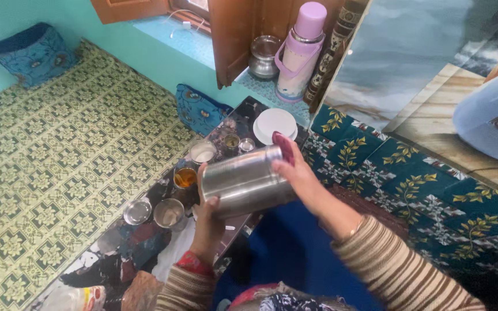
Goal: The person sits on the floor at a low table and wipes a large stainless steel canister with a red cloth, rotating it to clean the sides and lid. They briefly place the canister on a metal dish rack, then continue wiping it and handling small steel bowls and spice containers on the table.
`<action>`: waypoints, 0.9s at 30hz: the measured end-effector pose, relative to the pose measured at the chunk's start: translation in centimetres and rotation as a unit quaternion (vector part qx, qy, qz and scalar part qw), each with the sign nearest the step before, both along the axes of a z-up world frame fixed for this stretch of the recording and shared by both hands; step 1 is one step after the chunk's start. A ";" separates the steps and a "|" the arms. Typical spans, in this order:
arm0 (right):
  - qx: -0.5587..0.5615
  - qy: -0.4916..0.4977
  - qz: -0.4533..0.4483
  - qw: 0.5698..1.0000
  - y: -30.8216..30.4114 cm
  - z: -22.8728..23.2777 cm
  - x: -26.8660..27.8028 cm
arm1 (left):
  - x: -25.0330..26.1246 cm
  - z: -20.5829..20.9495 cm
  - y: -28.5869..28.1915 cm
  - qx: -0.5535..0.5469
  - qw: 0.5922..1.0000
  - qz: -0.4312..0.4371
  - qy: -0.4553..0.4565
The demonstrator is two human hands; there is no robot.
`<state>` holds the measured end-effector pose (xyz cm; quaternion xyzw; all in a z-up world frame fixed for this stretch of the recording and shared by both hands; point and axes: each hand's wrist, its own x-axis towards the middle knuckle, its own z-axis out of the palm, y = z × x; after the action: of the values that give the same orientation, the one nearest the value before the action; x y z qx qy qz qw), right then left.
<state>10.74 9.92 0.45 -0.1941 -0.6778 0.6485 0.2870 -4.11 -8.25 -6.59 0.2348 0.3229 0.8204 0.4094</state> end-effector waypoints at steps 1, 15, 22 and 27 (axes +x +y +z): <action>-0.045 -0.016 -0.011 0.999 0.3 -0.1 -0.2 | -0.1 -0.2 0.2 0.010 0.999 0.005 0.038; 0.572 -0.015 0.030 0.819 -3.4 7.7 0.0 | -2.4 -2.5 0.9 -0.039 0.957 -0.110 -0.265; 0.428 -0.098 -0.172 0.882 -7.4 5.2 -0.6 | -2.4 -2.4 2.0 0.057 0.976 -0.023 -0.208; 0.516 -0.046 -0.142 0.844 -9.2 5.4 0.2 | -3.0 -1.3 1.6 0.029 0.973 -0.002 -0.230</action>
<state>10.90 0.69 5.83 -0.1415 -0.8919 0.1477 0.4034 -7.08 -6.63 -7.84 0.0523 0.1952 0.8606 0.4674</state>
